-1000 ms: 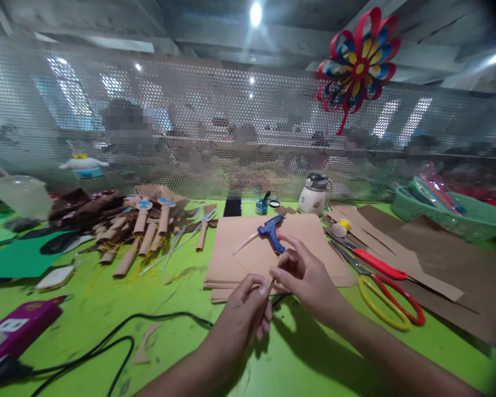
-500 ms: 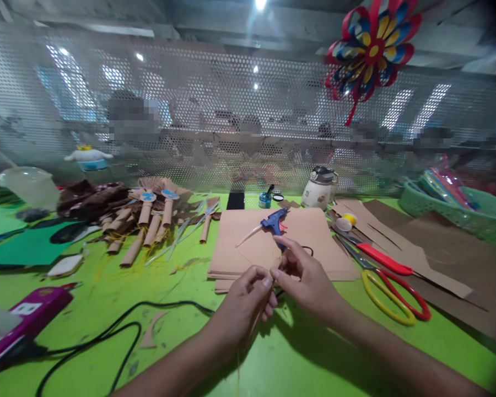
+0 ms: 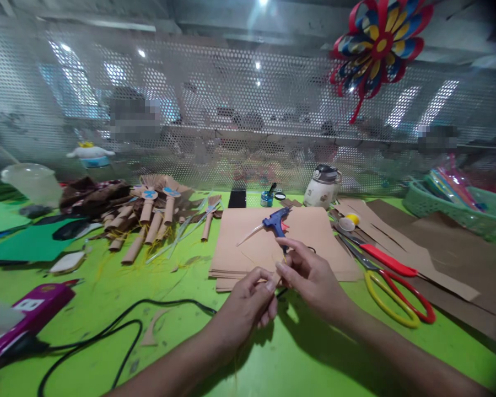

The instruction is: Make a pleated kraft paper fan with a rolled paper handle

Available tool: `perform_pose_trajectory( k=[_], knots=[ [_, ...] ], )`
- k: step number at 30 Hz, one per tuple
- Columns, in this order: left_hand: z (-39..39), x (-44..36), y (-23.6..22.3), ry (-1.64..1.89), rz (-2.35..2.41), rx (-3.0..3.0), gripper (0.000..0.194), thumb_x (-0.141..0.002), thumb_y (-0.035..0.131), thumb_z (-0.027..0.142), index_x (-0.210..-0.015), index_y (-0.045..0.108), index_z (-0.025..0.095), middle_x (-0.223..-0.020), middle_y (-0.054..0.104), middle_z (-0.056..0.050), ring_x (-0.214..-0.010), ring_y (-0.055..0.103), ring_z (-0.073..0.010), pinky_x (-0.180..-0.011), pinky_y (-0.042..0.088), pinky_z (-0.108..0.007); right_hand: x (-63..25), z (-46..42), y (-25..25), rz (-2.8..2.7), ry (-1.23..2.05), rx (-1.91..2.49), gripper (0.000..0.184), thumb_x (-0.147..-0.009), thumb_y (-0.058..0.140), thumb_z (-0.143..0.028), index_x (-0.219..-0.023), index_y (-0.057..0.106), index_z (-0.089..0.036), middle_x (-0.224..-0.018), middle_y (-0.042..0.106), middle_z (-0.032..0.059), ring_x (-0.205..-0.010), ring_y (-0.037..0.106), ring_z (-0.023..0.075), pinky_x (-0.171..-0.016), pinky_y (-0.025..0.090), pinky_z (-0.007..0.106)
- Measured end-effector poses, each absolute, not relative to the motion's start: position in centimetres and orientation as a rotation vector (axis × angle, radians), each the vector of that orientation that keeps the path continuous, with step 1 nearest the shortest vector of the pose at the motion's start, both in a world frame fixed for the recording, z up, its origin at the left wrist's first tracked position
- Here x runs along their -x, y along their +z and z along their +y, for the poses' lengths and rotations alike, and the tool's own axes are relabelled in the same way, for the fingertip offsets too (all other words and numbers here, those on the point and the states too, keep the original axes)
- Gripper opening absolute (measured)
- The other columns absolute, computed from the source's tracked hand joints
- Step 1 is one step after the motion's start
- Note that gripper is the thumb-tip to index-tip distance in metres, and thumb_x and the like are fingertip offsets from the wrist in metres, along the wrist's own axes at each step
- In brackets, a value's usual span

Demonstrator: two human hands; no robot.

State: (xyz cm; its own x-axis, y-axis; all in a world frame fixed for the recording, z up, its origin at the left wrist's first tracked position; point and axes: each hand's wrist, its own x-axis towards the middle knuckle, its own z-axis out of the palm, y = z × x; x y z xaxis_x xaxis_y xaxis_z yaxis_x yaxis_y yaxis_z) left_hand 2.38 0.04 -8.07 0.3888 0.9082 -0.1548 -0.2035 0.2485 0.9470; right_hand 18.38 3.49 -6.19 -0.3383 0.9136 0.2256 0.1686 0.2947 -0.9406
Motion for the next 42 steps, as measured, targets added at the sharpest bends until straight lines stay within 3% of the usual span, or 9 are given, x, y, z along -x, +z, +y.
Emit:
perform_pose_trajectory(
  k=[6,14,21,25,33,42],
  knots=[
    [0.1,-2.3,-8.5,0.887,0.811,-1.021,0.026,-0.092,0.051,0.043,-0.089,0.050,0.018,-0.058,0.054,0.004,-0.048,0.042,-0.0056,-0.047,0.029,-0.018,-18.3,3.4,-5.7,-1.656,1.198,0.992,0.045,-0.086,0.056,-0.030,-0.127,0.047,-0.013,-0.065,0.045,-0.0055,-0.058,0.044,0.0123,-0.056,0.037,0.027],
    [-0.1,-2.5,-8.6,0.923,0.805,-0.932,0.021,-0.092,0.052,0.039,-0.089,0.050,0.018,-0.056,0.054,0.004,-0.045,0.044,-0.0048,-0.045,0.032,-0.016,-18.0,3.3,-6.0,-1.646,1.246,1.017,0.046,-0.089,0.054,-0.036,-0.129,0.044,-0.015,-0.068,0.045,-0.0052,-0.062,0.048,0.0130,-0.060,0.041,0.028],
    [0.1,-2.6,-8.4,0.875,0.825,-1.026,0.027,-0.091,0.052,0.044,-0.095,0.051,0.016,-0.059,0.060,0.001,-0.044,0.050,-0.0067,-0.045,0.038,-0.017,-18.1,3.5,-6.1,-1.631,1.232,1.032,0.050,-0.082,0.060,-0.028,-0.129,0.046,-0.017,-0.066,0.037,-0.0072,-0.060,0.041,0.0116,-0.055,0.034,0.026],
    [0.2,-2.5,-8.7,0.816,0.805,-1.079,0.029,-0.089,0.055,0.043,-0.085,0.054,0.014,-0.063,0.063,-0.003,-0.046,0.053,-0.0068,-0.048,0.041,-0.018,-18.5,3.6,-5.6,-1.600,1.286,1.032,0.050,-0.081,0.062,-0.031,-0.126,0.047,-0.016,-0.065,0.037,-0.0075,-0.057,0.040,0.0111,-0.054,0.033,0.026],
    [0.3,-2.5,-9.2,0.837,0.836,-1.064,0.032,-0.085,0.060,0.046,-0.080,0.053,0.015,-0.056,0.062,-0.001,-0.040,0.052,-0.0074,-0.040,0.034,-0.016,-18.4,3.8,-5.7,-1.487,1.438,0.993,0.052,-0.076,0.067,-0.035,-0.120,0.049,-0.015,-0.061,0.036,-0.0094,-0.051,0.037,0.0087,-0.051,0.034,0.024],
    [0.3,-2.2,-8.4,0.739,0.757,-1.003,0.033,-0.089,0.054,0.047,-0.089,0.052,0.014,-0.072,0.067,-0.008,-0.057,0.062,-0.0120,-0.056,0.046,-0.023,-19.5,5.0,-5.7,-1.541,1.260,1.050,0.048,-0.078,0.065,-0.038,-0.119,0.053,-0.014,-0.062,0.040,-0.0078,-0.053,0.040,0.0096,-0.051,0.035,0.025]
  ],
)
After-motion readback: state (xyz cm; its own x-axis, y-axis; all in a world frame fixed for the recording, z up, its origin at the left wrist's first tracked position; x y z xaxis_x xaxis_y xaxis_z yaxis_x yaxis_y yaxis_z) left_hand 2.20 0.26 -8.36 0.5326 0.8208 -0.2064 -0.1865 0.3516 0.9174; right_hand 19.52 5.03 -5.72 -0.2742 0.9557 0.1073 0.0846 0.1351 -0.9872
